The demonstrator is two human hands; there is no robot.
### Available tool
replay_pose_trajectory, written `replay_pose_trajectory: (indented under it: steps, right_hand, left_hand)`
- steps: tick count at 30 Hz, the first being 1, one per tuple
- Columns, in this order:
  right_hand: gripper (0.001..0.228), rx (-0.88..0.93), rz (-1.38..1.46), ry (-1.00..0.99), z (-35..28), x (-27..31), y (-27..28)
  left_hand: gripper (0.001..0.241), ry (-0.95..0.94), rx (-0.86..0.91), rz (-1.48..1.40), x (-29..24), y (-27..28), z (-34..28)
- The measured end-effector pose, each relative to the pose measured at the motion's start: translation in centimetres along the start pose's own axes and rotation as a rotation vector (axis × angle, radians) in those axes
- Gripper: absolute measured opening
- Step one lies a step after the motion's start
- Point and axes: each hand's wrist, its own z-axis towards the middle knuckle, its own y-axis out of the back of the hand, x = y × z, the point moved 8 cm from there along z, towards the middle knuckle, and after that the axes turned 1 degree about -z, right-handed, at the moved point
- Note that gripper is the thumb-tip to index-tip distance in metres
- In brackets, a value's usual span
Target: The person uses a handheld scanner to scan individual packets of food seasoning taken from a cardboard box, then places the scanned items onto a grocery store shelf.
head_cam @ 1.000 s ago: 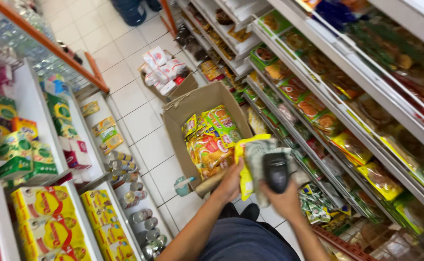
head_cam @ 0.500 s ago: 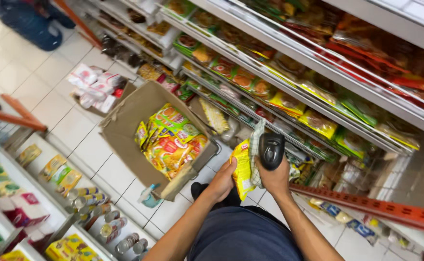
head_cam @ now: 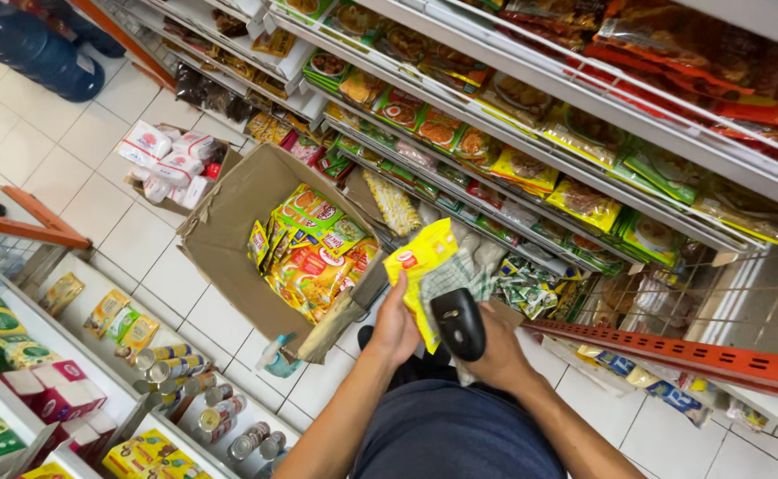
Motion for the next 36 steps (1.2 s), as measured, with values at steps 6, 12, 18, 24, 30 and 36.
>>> replay_pose_trajectory:
  steps: [6, 12, 18, 24, 30, 36]
  right_hand:
    - [0.055, -0.172, 0.048, -0.161, 1.9, -2.7, 2.1]
    - [0.060, -0.154, 0.032, 0.039, 2.4, 2.2, 0.4]
    - [0.057, 0.074, 0.087, 0.099, 0.4, 2.6, -2.1]
    - [0.055, -0.028, 0.037, -0.317, 0.5, -8.3, 0.3]
    - [0.059, -0.226, 1.115, -0.435, -0.4, -11.6, 1.5]
    - [0.058, -0.090, 1.053, -0.511, -1.3, -10.1, -2.8]
  left_hand:
    - [0.070, 0.064, 0.018, 0.013, -0.5, 1.0, -1.8]
    - [0.060, 0.038, 0.044, 0.055, 1.9, 1.9, -1.5]
    - [0.048, -0.079, -0.167, 0.047, -0.2, 4.8, -1.6]
    - [0.053, -0.063, 0.019, -0.072, -2.6, 3.7, -1.7]
    - [0.055, 0.105, 0.311, -0.189, -0.9, 0.8, -1.6]
    - [0.032, -0.035, -0.081, 0.144, 4.3, 5.8, 3.3]
